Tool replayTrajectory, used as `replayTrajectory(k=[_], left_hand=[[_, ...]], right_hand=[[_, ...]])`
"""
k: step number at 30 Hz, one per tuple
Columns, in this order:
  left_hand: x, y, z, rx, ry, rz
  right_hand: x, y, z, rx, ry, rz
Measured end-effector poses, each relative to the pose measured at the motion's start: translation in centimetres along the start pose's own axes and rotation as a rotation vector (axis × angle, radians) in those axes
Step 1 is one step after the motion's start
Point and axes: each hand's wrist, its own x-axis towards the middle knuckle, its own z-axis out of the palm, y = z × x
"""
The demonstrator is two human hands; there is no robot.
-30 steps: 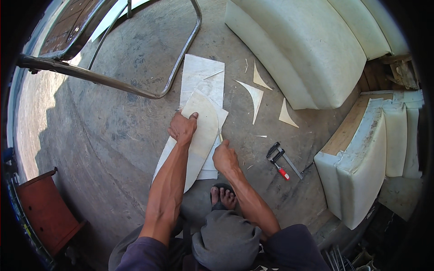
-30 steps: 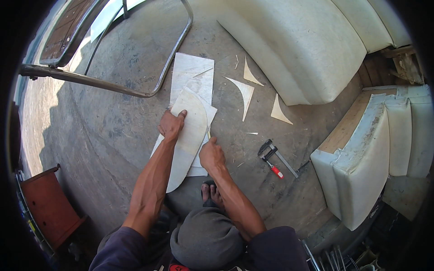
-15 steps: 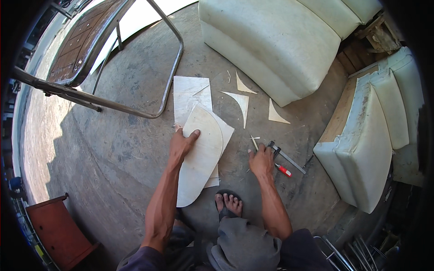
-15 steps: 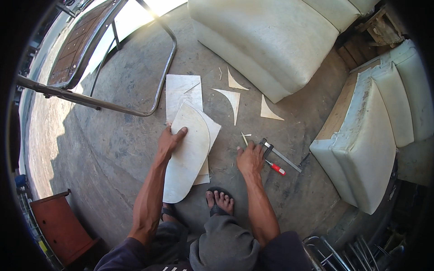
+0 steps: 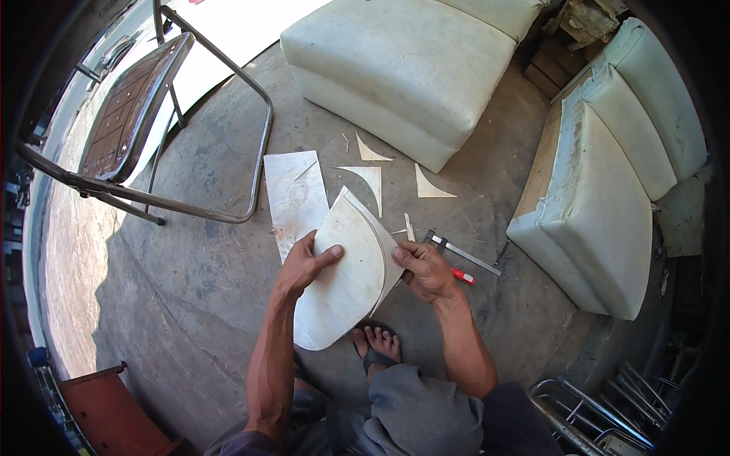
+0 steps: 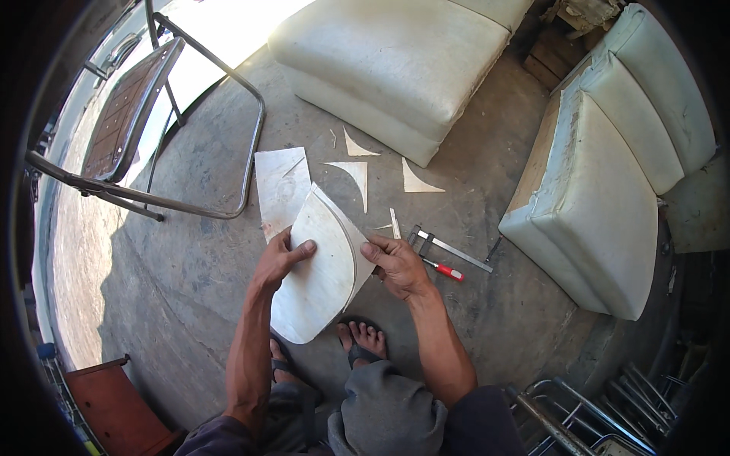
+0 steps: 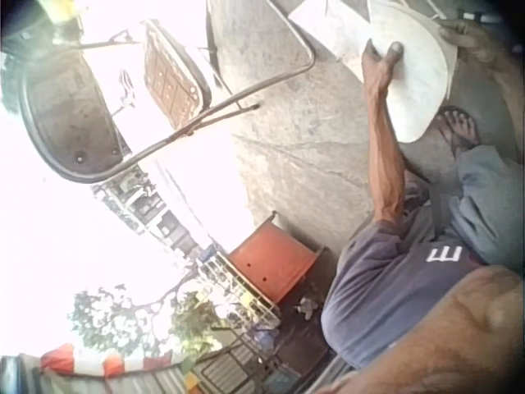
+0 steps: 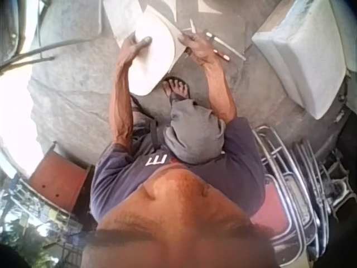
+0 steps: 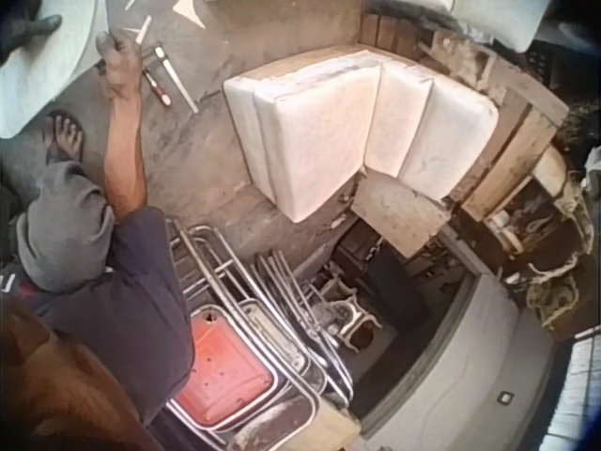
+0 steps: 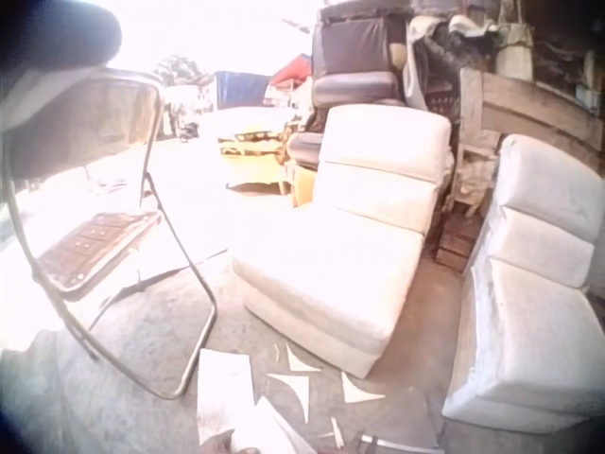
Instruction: The person traces the outline of a wooden furniture component onto a piece of light-colored upholstery fabric and then cuts the fabric using a knife.
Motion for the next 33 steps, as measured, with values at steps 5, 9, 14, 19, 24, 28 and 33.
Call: replayTrajectory(k=[5,9,14,19,24,28,33], left_hand=[[-0.2,0.1,0.2,0.415,0.227,0.031],[-1.3,2.7,3.5,0.764,0.378,0.028],[-2.6,3.4,6.0,0.941,0.545,0.100],[-3.4,3.8,7.1,0.972,0.591,0.115],[-3.3,4.0,7.7,0.993,0.614,0.183],[-3.1,4.0,4.0,0.996,0.588,0.101],[-3.1,3.7,1.3,0.977,0.414,0.142]], right_hand=[[-0.8,-1.8,2.5,-0.559,0.161,-0.088],[-1.1,-0.7,2.9,-0.967,0.463,-0.175],[-1.2,-1.1,3.0,-0.973,0.599,-0.247],[-1.6,-1.7,4.0,-1.001,0.649,-0.189],[-1.2,-1.9,3.2,-1.044,0.623,-0.262],[-2.8,-3.9,0.4,-1.033,0.623,-0.140],[-4.0,-3.5,-3.1,-1.455,0.876,-0.358]])
